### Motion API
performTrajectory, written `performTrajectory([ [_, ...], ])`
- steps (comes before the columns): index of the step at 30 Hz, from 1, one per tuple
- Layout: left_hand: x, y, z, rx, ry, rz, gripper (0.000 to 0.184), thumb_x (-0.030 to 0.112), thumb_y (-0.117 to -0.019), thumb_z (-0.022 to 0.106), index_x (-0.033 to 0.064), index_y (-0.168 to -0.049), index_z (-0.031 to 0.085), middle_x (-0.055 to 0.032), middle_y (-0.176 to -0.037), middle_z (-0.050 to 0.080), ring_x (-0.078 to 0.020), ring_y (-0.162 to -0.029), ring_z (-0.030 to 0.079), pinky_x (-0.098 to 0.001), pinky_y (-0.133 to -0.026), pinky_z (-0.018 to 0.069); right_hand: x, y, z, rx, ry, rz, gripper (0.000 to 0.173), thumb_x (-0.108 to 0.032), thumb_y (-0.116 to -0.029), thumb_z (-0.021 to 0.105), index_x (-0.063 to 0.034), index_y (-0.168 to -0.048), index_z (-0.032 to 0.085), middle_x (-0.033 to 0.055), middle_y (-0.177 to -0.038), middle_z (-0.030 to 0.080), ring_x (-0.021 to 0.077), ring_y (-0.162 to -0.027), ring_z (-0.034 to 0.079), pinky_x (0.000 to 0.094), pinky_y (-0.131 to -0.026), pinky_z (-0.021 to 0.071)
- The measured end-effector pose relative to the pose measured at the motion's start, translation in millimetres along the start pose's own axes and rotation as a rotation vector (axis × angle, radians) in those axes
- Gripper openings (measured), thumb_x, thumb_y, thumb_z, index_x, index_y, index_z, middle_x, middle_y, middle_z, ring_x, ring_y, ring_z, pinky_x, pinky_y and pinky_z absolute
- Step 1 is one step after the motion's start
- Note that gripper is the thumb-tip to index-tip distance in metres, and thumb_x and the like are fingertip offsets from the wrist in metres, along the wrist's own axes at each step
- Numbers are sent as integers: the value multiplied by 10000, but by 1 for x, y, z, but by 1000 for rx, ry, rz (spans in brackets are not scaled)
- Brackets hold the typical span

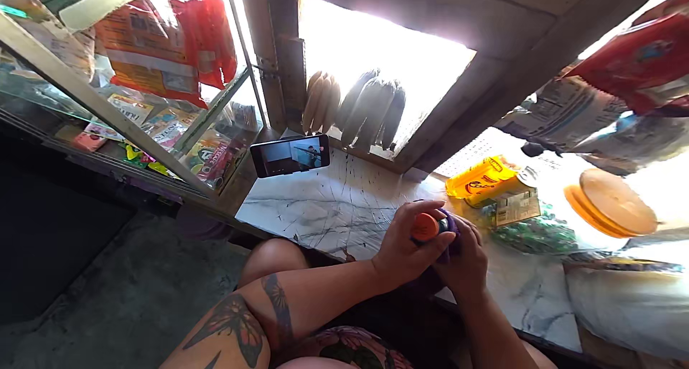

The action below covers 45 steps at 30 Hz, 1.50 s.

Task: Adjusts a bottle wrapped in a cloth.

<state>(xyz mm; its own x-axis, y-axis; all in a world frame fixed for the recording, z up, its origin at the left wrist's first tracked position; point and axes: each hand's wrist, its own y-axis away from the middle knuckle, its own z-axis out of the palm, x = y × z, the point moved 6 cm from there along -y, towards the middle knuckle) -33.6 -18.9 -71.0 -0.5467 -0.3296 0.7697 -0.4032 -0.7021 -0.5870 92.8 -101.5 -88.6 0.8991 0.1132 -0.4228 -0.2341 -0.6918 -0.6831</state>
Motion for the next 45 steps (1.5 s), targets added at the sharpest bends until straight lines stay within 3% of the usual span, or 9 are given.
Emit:
performTrajectory([
  [5,5,2,3,-116,132,122,206,15,-910,681,-23,-1100,611,-145,-1098,632,-194,-1173,585,-370,-1068,451,1,-3,-7,-92,-92,19,486,-331,-860,711,55,-1154,686,222,-1159,706,248,-1182,641,342,-1075,447],
  [11,20,-9,13,-489,190,235,111,75,-832,607,-15,-870,660,-177,-971,654,-267,-1090,594,-388,-1009,435,0,-2,-15,-167,-293,-13,387,-295,-897,704,-15,-1163,674,118,-1190,700,75,-1241,587,227,-1105,417],
  [14,26,-15,18,-638,192,257,183,98,-811,585,-39,-887,680,-202,-970,665,-293,-1075,601,-404,-993,435,-1,0,-18,-161,-315,-23,362,-289,-910,691,-23,-1155,667,94,-1202,697,43,-1250,573,209,-1107,411],
  [19,19,-9,15,-414,125,213,375,141,-911,643,-31,-1234,560,-221,-1246,601,-262,-1257,551,-398,-1093,431,2,10,-15,13,-246,32,501,-331,-881,733,57,-1183,641,182,-1183,683,85,-1214,598,220,-1074,440],
  [26,17,-1,8,-321,279,127,366,348,-1061,485,16,-1184,582,-87,-1143,627,-118,-1167,568,-311,-1034,444,-3,7,-11,-13,-209,-6,414,-280,-889,718,37,-1150,661,181,-1186,702,126,-1244,607,244,-1102,430],
  [31,19,-3,6,-276,324,139,260,259,-1051,536,24,-1142,596,-61,-1081,655,-83,-1112,595,-281,-1001,463,-8,6,-10,-16,-217,-19,342,-236,-913,693,-3,-1162,673,144,-1194,709,116,-1252,605,248,-1115,424],
  [34,17,-2,6,-240,389,84,183,145,-1034,543,-16,-1089,610,-59,-1013,655,-51,-988,614,-237,-874,507,-10,5,-10,-60,-254,-21,322,-236,-919,704,-16,-1155,698,133,-1197,719,134,-1256,611,280,-1128,425],
  [39,17,-4,5,-288,397,51,206,132,-1051,471,-11,-1057,619,-36,-946,653,-30,-903,605,-223,-822,499,-1,-1,-15,-218,-392,-45,328,-257,-912,737,-114,-1207,717,20,-1302,695,88,-1309,571,311,-1161,413],
  [45,12,-4,2,-279,414,3,204,136,-1053,462,10,-1057,623,-7,-876,655,-10,-785,596,-205,-719,504,19,-3,-21,-280,-670,87,202,-214,-1000,604,-177,-1101,775,-39,-1258,723,123,-1267,618,350,-1148,451],
])
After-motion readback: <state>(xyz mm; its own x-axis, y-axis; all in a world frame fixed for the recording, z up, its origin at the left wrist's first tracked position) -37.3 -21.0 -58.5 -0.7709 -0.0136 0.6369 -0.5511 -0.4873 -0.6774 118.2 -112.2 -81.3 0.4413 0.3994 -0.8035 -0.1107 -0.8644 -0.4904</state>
